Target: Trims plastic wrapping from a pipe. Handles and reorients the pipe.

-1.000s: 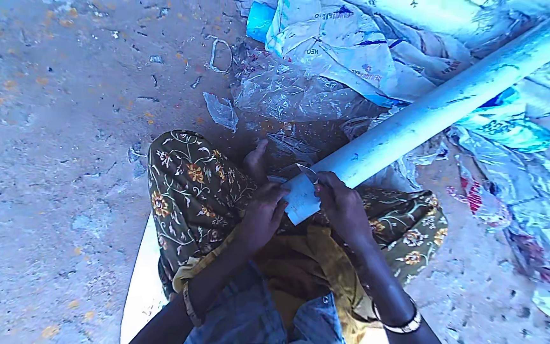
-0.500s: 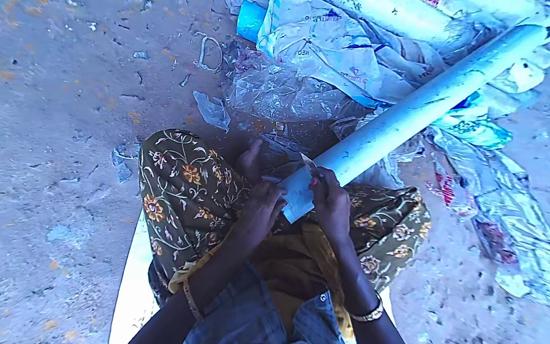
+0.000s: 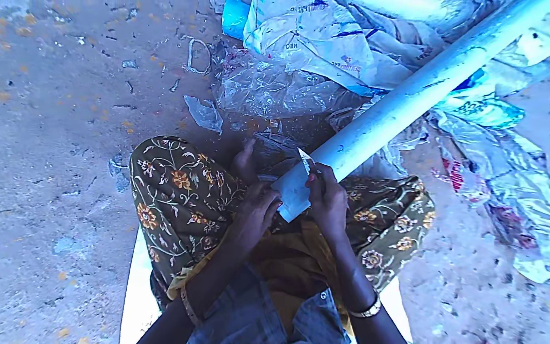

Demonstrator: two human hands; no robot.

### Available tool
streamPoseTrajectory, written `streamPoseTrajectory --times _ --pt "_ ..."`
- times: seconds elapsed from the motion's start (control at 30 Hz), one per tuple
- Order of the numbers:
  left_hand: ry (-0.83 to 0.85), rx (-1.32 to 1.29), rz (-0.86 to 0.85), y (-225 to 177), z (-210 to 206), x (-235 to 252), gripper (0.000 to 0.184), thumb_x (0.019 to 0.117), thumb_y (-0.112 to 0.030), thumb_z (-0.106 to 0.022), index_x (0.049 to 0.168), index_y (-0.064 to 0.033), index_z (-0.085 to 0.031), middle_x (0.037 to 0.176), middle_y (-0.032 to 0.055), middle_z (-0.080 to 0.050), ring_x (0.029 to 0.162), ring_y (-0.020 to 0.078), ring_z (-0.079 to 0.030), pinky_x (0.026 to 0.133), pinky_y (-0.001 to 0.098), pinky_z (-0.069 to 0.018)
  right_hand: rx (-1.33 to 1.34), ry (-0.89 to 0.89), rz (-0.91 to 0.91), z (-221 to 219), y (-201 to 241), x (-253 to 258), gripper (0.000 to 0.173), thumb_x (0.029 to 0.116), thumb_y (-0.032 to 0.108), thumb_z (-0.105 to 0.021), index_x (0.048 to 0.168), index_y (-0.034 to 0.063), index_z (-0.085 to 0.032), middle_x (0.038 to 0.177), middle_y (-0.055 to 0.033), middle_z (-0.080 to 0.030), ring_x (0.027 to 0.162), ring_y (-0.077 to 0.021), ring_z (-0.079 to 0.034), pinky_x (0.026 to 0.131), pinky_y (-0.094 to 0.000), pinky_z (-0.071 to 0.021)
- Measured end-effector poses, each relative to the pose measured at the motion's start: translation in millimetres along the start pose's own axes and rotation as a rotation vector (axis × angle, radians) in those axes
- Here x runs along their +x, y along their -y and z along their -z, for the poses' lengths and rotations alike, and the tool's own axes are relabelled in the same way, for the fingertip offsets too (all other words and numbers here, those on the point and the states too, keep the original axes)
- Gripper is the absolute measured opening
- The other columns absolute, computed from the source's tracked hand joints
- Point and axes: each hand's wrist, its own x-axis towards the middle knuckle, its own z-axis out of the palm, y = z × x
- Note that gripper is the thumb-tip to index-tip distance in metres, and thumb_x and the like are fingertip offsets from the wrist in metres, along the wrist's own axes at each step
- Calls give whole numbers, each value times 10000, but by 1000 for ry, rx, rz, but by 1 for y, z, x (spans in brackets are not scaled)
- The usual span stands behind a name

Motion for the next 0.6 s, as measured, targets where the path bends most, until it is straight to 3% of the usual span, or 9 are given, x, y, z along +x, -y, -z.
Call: streamPoseTrajectory --times 0.23,0.4,0.6 --pt "-4 -13 -1 1 0 1 161 947 -105 -650 995 19 -741 1092 250 -687 978 349 -694 875 398 -569 -11 -23 2 -1 2 0 302 1037 161 -500 1232 0 -666 700 -87 -647 557 -220 -585 570 -437 -484" --pt "-8 24 13 1 -3 -2 245 968 -138 -633 1108 56 -688 1135 253 -682 1034 366 -683 908 398 -558 -1 -34 16 -1 0 0 299 1034 166 -498 1222 4 -666 692 -77 -630 557 -211 -572 565 -426 -475" --pt "-36 3 7 1 -4 -3 201 962 -135 -640 1023 34 -730 1116 247 -686 1028 349 -686 897 387 -563 -13 -50 16 -3 1 0 297 1030 156 -504 1218 -3 -670 667 -70 -611 543 -205 -555 555 -416 -466"
